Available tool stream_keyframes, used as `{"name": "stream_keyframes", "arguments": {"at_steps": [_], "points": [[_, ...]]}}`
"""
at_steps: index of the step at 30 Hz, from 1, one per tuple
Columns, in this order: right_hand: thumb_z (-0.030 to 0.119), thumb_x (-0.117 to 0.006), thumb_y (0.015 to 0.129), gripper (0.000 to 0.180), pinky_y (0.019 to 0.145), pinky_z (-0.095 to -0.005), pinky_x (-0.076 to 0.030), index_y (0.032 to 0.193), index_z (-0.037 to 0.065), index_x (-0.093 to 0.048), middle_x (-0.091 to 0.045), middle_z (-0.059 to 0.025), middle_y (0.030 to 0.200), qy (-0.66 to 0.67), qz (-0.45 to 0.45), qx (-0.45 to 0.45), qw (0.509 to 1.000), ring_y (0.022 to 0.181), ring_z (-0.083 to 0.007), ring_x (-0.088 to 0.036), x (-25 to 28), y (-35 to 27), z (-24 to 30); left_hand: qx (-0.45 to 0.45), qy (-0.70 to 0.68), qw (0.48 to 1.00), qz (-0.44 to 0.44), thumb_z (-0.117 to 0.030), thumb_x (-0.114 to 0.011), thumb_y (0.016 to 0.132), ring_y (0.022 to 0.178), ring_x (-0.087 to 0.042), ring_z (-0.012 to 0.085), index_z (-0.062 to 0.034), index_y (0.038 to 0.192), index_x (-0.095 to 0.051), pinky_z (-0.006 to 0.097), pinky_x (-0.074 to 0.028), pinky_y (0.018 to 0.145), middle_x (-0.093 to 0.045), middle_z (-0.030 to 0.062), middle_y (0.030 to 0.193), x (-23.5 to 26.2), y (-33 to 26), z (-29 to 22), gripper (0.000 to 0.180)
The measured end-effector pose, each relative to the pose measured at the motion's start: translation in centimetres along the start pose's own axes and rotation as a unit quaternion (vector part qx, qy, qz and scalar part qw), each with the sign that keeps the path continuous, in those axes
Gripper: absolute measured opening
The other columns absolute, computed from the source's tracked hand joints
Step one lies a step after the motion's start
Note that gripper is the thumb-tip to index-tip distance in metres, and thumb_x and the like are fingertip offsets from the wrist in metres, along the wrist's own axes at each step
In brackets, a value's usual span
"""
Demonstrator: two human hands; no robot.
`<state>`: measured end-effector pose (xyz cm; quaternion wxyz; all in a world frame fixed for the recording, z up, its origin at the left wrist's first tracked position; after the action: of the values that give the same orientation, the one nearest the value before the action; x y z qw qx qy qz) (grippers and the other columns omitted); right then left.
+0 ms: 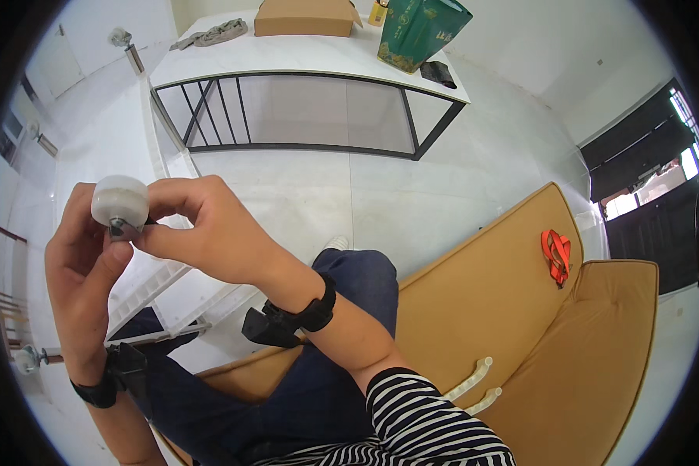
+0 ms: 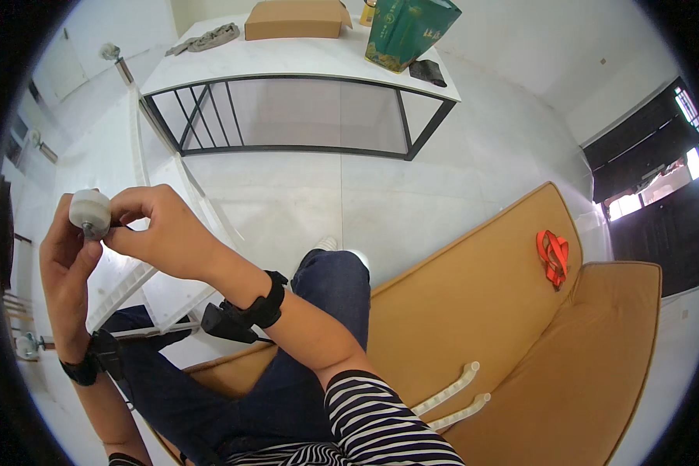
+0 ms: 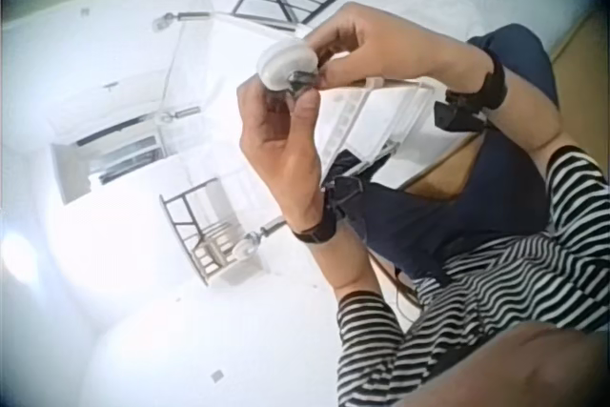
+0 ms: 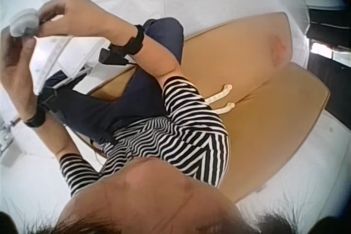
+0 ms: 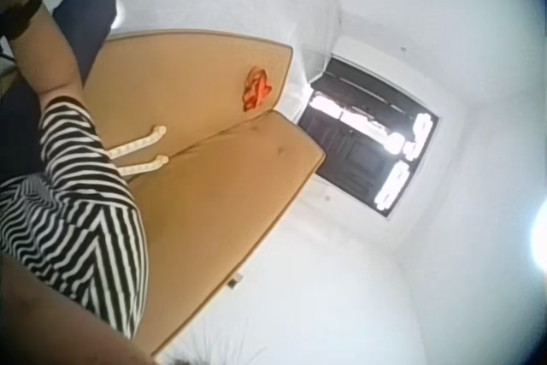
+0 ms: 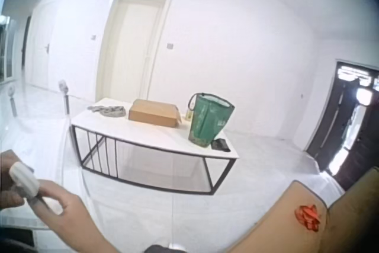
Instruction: The recorder is assembling a white plastic multi-tier utility cart by inserting metal support poles and attaching caster wheels.
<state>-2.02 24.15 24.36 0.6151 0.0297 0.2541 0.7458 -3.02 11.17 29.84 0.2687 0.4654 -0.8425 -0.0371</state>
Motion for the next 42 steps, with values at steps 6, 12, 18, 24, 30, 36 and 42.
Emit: {"name": "stream_keyframes", "arguments": {"at_steps": [6,12,18,24,30,36,42], "points": [[0.006,-0.065,0.074,0.017,0.081,-0.0271,-0.044,0.090,0.001,-0.062,-0.063,-0.0036,0.087,-0.011,-0.035,0.050,0.998,0.084,-0.0107,-0.057,-0.1,0.4,-0.3,0.017,-0.016,0.999,-0.038,-0.013,-0.064,0.082,0.089,-0.048,0.0112,0.0016,0.109,-0.053,0.024,-0.037,0.082,-0.051,0.0013,0.095,0.0,-0.4,0.0,0.032],[0.007,-0.065,0.074,0.018,0.081,-0.0290,-0.045,0.091,0.001,-0.061,-0.062,-0.0039,0.088,-0.072,-0.044,0.075,0.994,0.086,-0.0136,-0.057,-0.4,0.6,0.3,0.062,-0.015,0.994,-0.087,-0.011,-0.063,0.084,0.087,-0.049,0.0101,0.0025,0.112,-0.053,0.022,-0.038,0.079,-0.053,0.0019,0.094,0.6,-1.0,0.7,0.033],[0.006,-0.060,0.084,0.025,0.082,-0.0273,-0.045,0.109,0.002,-0.061,-0.061,-0.0066,0.098,-0.020,0.035,0.082,0.996,0.090,-0.0141,-0.056,-0.1,0.6,0.2,0.032,0.052,0.997,-0.054,-0.007,-0.062,0.082,0.087,-0.048,0.0101,0.0040,0.115,-0.052,0.022,-0.038,0.078,-0.053,0.0031,0.097,0.6,-0.5,-0.3,0.036],[0.005,-0.058,0.083,0.018,0.071,-0.0251,-0.046,0.100,-0.001,-0.062,-0.061,-0.0066,0.090,0.080,0.032,0.011,0.996,0.079,-0.0115,-0.056,-0.6,0.4,-0.9,0.010,0.070,0.997,-0.003,-0.005,-0.062,0.079,0.100,-0.052,0.0139,0.0040,0.118,-0.052,0.026,-0.041,0.087,-0.052,0.0062,0.112,0.7,-0.1,-1.4,0.040],[0.006,-0.064,0.078,0.019,0.074,-0.0254,-0.046,0.096,-0.001,-0.063,-0.062,-0.0031,0.084,0.085,0.007,-0.030,0.996,0.083,-0.0109,-0.057,-0.2,0.0,-0.7,-0.020,0.077,0.997,0.018,-0.003,-0.063,0.077,0.085,-0.052,0.0064,0.0030,0.120,-0.053,0.016,-0.040,0.052,-0.053,0.0042,0.108,0.3,-0.2,-0.9,0.044],[0.003,-0.069,0.075,0.021,0.082,-0.0276,-0.046,0.095,0.000,-0.063,-0.063,-0.0059,0.092,0.082,-0.026,0.024,0.996,0.089,-0.0132,-0.058,-0.1,0.4,-0.8,0.058,0.045,0.997,-0.031,-0.012,-0.069,0.079,0.053,-0.044,0.0006,0.0021,0.120,-0.053,0.014,-0.030,0.038,-0.063,0.0089,0.090,0.8,-0.3,-0.2,0.046],[0.005,-0.061,0.085,0.022,0.083,-0.0259,-0.045,0.106,-0.003,-0.062,-0.064,-0.0043,0.095,0.067,0.051,0.018,0.996,0.092,-0.0124,-0.058,0.8,0.5,-0.1,0.015,0.131,0.990,-0.051,-0.014,-0.069,0.079,0.056,-0.044,0.0009,0.0012,0.119,-0.055,0.015,-0.031,0.039,-0.063,0.0073,0.090,0.6,-0.2,-1.0,0.045]]}}
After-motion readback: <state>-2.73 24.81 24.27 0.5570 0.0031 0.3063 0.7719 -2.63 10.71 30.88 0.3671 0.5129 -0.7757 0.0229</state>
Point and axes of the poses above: each hand's wrist, its own y-axis towards the middle knuckle, its own x-axis out of the back of the hand, z = x × y, the point moved 6 cm from there along y, towards the middle knuckle
